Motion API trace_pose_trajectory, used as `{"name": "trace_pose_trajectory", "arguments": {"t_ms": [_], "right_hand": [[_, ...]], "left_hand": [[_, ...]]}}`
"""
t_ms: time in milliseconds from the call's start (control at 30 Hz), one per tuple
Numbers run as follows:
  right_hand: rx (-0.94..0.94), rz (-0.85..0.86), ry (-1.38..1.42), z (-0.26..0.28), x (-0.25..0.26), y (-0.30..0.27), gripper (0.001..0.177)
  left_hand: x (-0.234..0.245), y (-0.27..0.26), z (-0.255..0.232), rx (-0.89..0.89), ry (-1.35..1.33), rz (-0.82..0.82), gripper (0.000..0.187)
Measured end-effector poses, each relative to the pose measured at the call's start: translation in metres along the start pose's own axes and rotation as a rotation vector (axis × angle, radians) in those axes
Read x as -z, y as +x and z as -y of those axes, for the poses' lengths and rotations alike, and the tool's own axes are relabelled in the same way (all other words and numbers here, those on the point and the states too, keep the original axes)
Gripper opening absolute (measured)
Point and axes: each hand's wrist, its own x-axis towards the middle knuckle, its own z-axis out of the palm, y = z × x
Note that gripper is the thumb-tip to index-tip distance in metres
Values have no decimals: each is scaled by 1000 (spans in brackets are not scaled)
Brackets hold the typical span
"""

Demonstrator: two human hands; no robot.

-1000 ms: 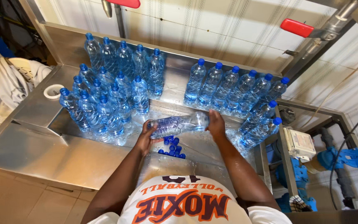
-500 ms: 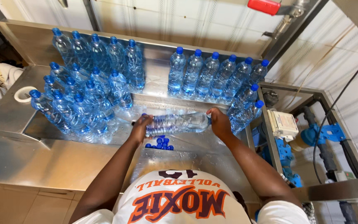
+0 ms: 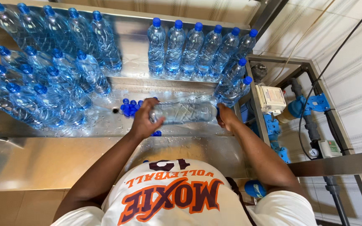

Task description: The person fills clear plastic water bottles from a wall-mounted tap and places them on a stainless steel counter. They repeatedly pick up bottles, fill them, and arrange them in rows. The person also handles loose blue bottle caps on the counter.

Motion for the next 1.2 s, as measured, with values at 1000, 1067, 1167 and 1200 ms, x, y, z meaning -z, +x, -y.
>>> {"name": "trace_pose_trajectory", "arguments": {"t_ms": [1000, 1067, 1167, 1200], "right_hand": [[593, -716, -1278, 51, -6, 23, 55], [626, -186, -816, 65, -79, 27, 32], [576, 289, -977, 76, -167, 28, 51], [595, 300, -976, 74, -187, 30, 51]], "left_hand": [[159, 1, 85, -205, 916, -855, 54], [167, -4, 76, -182, 930, -1124, 70], [188, 18, 70, -290, 1136, -1369, 130], [189, 20, 64, -285, 1144, -1388, 130]]}}
